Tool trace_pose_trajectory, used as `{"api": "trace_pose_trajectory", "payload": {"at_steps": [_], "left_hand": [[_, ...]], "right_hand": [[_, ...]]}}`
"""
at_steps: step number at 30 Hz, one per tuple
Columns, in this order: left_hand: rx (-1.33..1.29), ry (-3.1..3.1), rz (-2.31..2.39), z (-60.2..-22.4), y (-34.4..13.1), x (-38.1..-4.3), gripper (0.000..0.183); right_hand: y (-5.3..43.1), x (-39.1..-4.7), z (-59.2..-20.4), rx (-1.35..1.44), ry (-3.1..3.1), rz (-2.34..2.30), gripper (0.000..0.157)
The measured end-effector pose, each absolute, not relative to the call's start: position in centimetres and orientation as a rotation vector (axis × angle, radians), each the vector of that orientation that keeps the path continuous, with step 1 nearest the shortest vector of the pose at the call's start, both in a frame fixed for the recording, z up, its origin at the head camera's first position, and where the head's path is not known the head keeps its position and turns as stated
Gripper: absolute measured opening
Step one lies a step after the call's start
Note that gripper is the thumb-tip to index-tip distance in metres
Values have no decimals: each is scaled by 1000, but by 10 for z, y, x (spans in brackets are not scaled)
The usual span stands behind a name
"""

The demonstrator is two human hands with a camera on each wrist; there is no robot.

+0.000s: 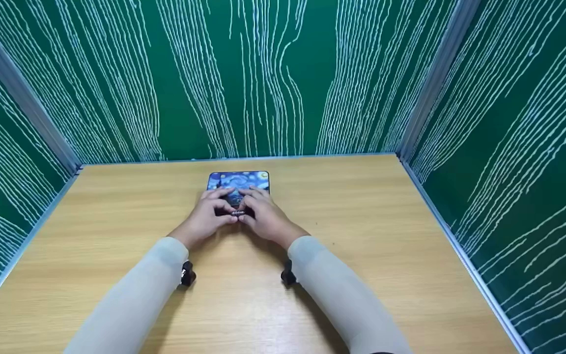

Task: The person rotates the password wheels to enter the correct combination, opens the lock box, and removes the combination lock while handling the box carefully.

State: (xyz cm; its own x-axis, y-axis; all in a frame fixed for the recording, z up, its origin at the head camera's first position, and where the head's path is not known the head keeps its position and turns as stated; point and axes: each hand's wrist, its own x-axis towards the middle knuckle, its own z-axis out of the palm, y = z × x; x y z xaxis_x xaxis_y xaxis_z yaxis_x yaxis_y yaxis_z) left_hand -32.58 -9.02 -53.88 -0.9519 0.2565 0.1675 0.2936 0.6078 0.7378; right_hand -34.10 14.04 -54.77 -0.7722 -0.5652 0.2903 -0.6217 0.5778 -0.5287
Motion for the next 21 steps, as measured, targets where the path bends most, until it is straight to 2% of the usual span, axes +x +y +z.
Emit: {"api": "trace_pose_trajectory", "payload": {"at_steps": [7,21], "left_hand": [[-464,-2784,-1275,-539,-90,-326,10],[-456,-2802,-1281,-542,-92,-328,8]], "right_hand": [[140,-342,-548,1007,-2714,969,10],[139,-340,-547,1013,-2691,978,13]]}}
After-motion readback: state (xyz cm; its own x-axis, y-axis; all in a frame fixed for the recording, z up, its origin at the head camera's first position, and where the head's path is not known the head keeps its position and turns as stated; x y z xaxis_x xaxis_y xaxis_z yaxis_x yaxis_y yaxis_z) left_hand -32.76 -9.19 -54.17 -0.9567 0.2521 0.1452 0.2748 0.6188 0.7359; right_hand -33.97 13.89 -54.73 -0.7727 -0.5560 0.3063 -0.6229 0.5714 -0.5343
